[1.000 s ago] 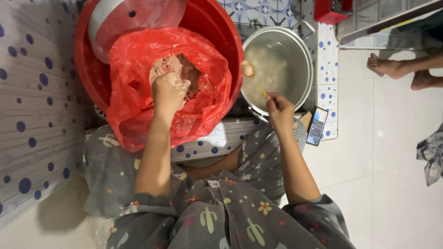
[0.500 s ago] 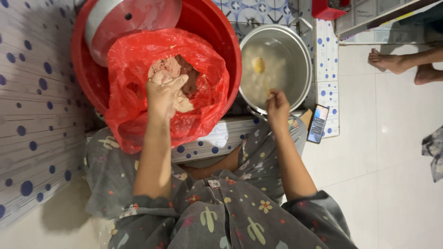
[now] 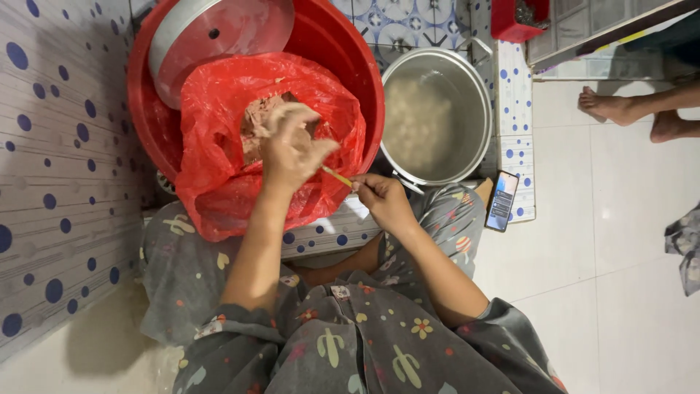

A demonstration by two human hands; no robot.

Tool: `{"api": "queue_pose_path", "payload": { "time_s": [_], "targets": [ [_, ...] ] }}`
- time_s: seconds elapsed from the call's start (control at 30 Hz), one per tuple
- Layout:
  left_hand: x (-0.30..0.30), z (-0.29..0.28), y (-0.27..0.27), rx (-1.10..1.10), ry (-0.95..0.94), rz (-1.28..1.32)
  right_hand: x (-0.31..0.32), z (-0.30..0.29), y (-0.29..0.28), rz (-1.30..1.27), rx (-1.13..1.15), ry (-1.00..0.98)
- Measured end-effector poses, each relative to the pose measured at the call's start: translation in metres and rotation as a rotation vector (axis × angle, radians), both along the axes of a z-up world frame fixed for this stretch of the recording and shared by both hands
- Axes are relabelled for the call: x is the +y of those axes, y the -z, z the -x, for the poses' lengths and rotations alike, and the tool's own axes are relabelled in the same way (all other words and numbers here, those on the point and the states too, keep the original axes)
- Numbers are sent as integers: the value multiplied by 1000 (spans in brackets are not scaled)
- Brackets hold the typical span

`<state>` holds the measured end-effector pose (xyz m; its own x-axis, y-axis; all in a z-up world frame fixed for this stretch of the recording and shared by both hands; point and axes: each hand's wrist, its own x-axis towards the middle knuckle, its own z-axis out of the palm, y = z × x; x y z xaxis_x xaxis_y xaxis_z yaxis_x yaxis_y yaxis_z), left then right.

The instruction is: Scooping small portions of meat mixture from a bag into a pot of boiling water using a spoon

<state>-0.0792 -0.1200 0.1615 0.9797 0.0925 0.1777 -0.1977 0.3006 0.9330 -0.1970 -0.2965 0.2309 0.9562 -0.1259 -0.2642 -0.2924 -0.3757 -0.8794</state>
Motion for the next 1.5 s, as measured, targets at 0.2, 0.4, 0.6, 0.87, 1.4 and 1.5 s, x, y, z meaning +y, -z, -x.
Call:
{"api": "queue_pose_path", "payload": {
  "time_s": [0.2, 0.4, 0.6, 0.87, 1.4, 1.5],
  "targets": [
    [-1, -4, 7, -194, -14, -404, -1, 5, -22, 57, -59, 0],
    [17, -18, 25, 464, 55, 265, -14, 21, -23, 80, 34, -86],
    [16, -18, 29, 395, -73, -10, -13, 34, 3, -423, 80, 358],
    [24, -9, -24, 558, 131, 327, -14, 31, -5, -626, 53, 457],
    [26, -2, -50, 136, 189, 54, -14, 32, -2, -600, 24, 465],
    [26, -10, -11, 78, 212, 126, -13, 32, -2, -601, 13, 456]
  ]
}}
